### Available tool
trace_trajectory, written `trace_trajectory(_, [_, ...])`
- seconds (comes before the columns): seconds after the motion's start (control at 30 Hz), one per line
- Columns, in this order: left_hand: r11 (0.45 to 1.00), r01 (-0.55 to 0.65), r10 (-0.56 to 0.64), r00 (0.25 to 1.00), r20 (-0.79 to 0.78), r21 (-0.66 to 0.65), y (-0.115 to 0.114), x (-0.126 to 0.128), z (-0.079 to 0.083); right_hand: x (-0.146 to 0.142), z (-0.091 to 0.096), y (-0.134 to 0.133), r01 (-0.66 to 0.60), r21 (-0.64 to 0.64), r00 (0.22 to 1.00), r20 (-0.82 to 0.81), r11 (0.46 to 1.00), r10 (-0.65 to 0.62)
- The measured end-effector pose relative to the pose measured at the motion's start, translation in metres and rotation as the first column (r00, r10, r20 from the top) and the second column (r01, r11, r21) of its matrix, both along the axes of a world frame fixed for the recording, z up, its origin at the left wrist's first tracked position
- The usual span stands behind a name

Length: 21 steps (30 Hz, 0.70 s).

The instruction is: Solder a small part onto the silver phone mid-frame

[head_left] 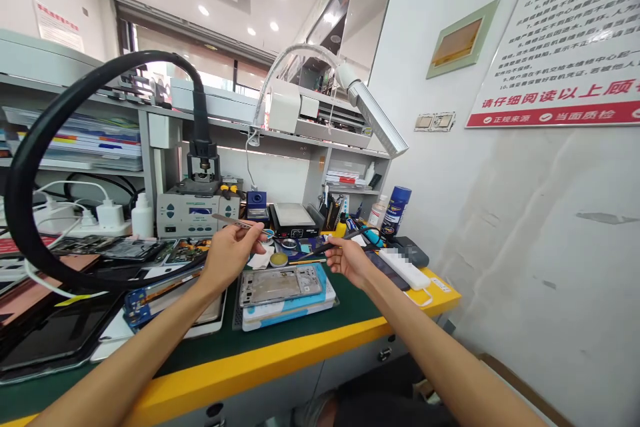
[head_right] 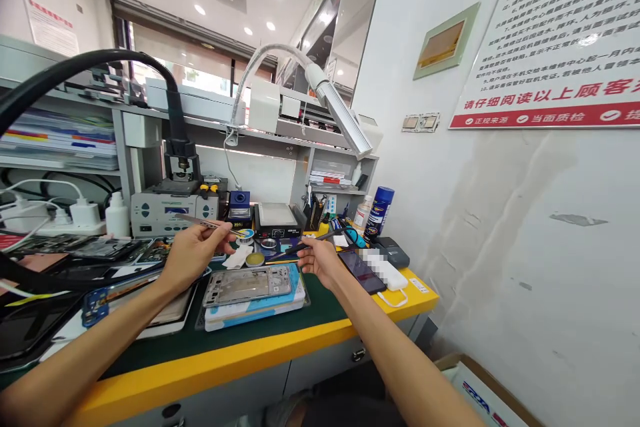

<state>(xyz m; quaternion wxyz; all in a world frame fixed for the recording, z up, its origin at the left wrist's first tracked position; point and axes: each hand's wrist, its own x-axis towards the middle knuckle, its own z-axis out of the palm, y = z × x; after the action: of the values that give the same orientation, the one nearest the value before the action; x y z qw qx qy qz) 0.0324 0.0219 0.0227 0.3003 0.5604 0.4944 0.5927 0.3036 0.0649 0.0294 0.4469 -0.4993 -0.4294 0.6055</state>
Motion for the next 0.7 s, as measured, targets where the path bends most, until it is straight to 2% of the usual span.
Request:
trace_trajectory(0.2, [0.993,0.106,-0.110,0.991,-0.072,-0.056,0.004,0.007,0.008,0.004,-0.008,0.011,-0.074,0.028,0.997,0.005,0.997,0.074])
trace_trajectory(0.43, [0.994,0.108,-0.111,0.982,-0.155,-0.031,-0.007,0.010,0.008,0.007,-0.037,0.029,-0.086,0.145,0.994,-0.050,0.986,0.094])
trace_trajectory(0.53, [0.997,0.082,-0.082,0.978,-0.190,-0.010,-0.013,0.009,0.004,0.009,-0.043,0.028,-0.096,0.195,0.989,-0.095,0.976,0.116])
trace_trajectory(0.63, [0.980,0.013,0.051,0.947,-0.317,0.197,-0.018,0.004,-0.005,0.010,-0.039,0.023,-0.097,0.222,0.982,-0.137,0.970,0.130])
trace_trajectory(0.7, [0.967,-0.032,0.131,0.912,-0.389,0.251,-0.020,0.000,-0.015,0.008,-0.034,0.019,-0.088,0.215,0.980,-0.153,0.973,0.123])
